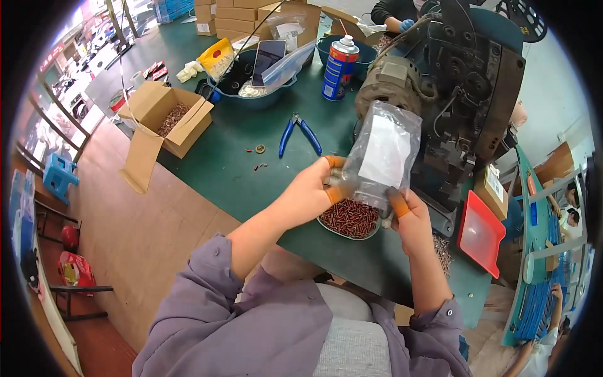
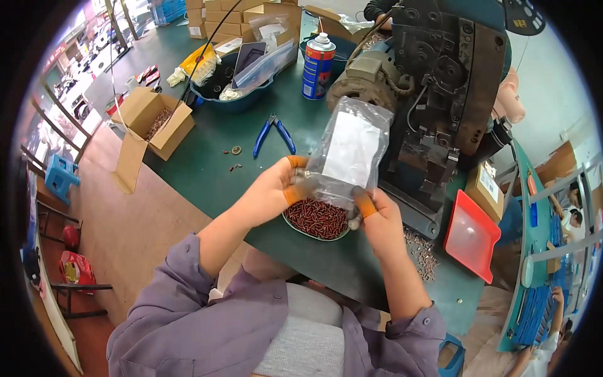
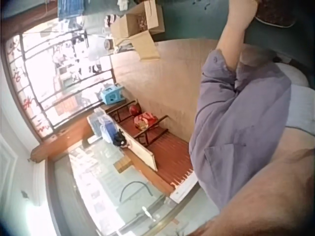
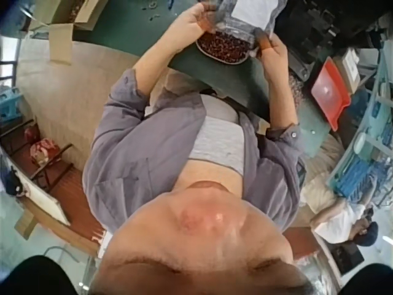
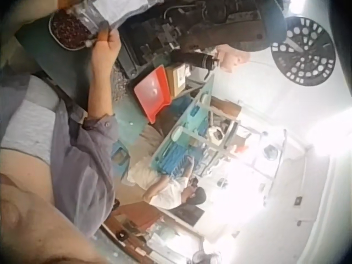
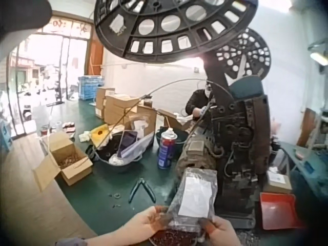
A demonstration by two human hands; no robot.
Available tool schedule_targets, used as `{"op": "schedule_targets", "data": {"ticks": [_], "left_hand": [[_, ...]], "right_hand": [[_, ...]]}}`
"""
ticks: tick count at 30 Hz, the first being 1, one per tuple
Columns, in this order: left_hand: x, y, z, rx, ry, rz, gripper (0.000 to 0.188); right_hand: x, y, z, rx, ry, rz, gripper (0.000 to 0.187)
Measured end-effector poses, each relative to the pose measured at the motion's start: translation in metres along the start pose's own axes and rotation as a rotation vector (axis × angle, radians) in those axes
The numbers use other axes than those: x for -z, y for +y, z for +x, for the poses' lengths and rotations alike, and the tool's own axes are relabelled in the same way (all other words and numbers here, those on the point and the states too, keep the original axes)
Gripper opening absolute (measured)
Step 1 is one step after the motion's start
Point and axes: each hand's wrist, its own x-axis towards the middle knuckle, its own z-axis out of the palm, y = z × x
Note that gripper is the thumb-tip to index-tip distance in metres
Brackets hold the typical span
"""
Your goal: The person unboxes and unwraps packages of small metal components, empties them into trays and containers, and sorts through the parts on the workbench by hand.
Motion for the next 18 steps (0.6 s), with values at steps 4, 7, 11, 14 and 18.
{"op": "schedule_targets", "data": {"ticks": [4, 7, 11, 14, 18], "left_hand": [[0.003, 0.027, -0.012, -0.111, 0.290, 0.423, 0.039], [0.035, 0.061, -0.005, -0.492, 0.661, 0.636, 0.035], [0.069, 0.091, 0.040, -0.887, 0.839, 0.982, 0.033], [0.075, 0.100, 0.091, -0.808, 0.816, 1.148, 0.025], [0.093, 0.102, 0.170, -0.624, 0.657, 1.513, 0.021]], "right_hand": [[-0.004, -0.007, -0.013, 0.074, -0.034, -0.066, 0.025], [0.003, -0.004, -0.038, 0.132, -0.022, -0.181, 0.031], [0.005, 0.018, -0.066, 0.105, -0.007, -0.206, 0.032], [0.002, 0.037, -0.084, 0.003, 0.138, -0.278, 0.030], [0.006, 0.060, -0.100, 0.079, 0.239, -0.330, 0.030]]}}
